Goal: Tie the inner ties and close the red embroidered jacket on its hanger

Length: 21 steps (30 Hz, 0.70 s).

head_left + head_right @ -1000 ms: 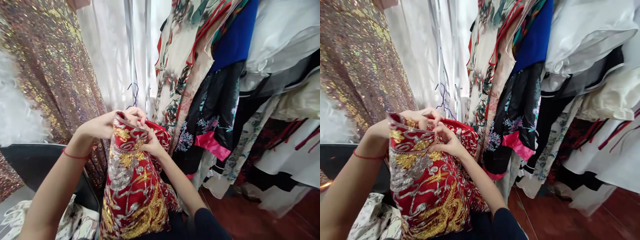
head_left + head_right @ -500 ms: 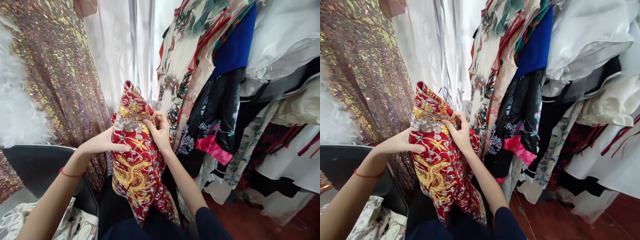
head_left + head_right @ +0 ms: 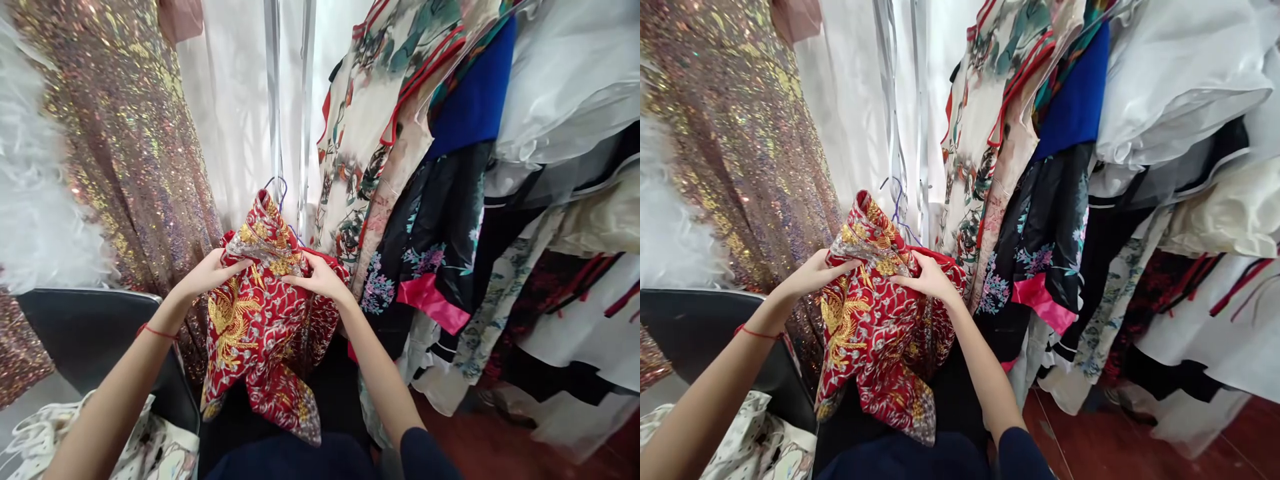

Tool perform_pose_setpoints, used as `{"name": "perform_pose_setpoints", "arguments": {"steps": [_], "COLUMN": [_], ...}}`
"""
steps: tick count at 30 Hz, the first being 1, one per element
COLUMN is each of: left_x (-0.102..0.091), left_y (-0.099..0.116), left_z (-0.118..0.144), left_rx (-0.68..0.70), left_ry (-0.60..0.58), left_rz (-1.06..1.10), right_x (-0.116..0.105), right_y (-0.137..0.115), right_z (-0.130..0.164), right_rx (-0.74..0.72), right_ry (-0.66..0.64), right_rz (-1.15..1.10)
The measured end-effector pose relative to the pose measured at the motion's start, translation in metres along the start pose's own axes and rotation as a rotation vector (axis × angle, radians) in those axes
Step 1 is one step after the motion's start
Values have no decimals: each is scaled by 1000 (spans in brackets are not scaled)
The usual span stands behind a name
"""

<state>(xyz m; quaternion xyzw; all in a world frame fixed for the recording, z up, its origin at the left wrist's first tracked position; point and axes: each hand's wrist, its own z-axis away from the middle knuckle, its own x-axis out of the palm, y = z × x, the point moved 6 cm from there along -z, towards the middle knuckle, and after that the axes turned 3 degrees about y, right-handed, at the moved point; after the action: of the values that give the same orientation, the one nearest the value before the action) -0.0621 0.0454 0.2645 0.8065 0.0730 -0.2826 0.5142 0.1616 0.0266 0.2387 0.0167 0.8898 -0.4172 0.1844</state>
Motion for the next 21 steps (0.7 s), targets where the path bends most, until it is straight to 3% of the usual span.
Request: {"name": "perform_pose_setpoints", "arguments": {"steps": [3,5,8,10,14,16,21], "left_x": [-6,-2,16,30,49,47,2], "left_y": [-17,-29,-46,-56,-60,-54,-36], "left_z": [-2,-1,5,7,7,6,-5], "left_rx": [-68,-99,-129,-135,-111,-91,-68], "left_ry": [-75,-206,-447,-509,-511,-505,-365], "left_rz": [37,45,62,72,3,-69,-248], "right_x": [1,0,-8,-17,-31,-35,-32], "right_y": [-1,-7,-17,-24,-33,-36,-40], "right_z": [0,0,2,7,17,19,11], "right_rx": [-61,-78,-62,-59,-85,-103,-143], "right_ry": [148,215,272,310,331,339,352], "right_rz": [-41,-119,-212,-210,-176,-177,-119]}}
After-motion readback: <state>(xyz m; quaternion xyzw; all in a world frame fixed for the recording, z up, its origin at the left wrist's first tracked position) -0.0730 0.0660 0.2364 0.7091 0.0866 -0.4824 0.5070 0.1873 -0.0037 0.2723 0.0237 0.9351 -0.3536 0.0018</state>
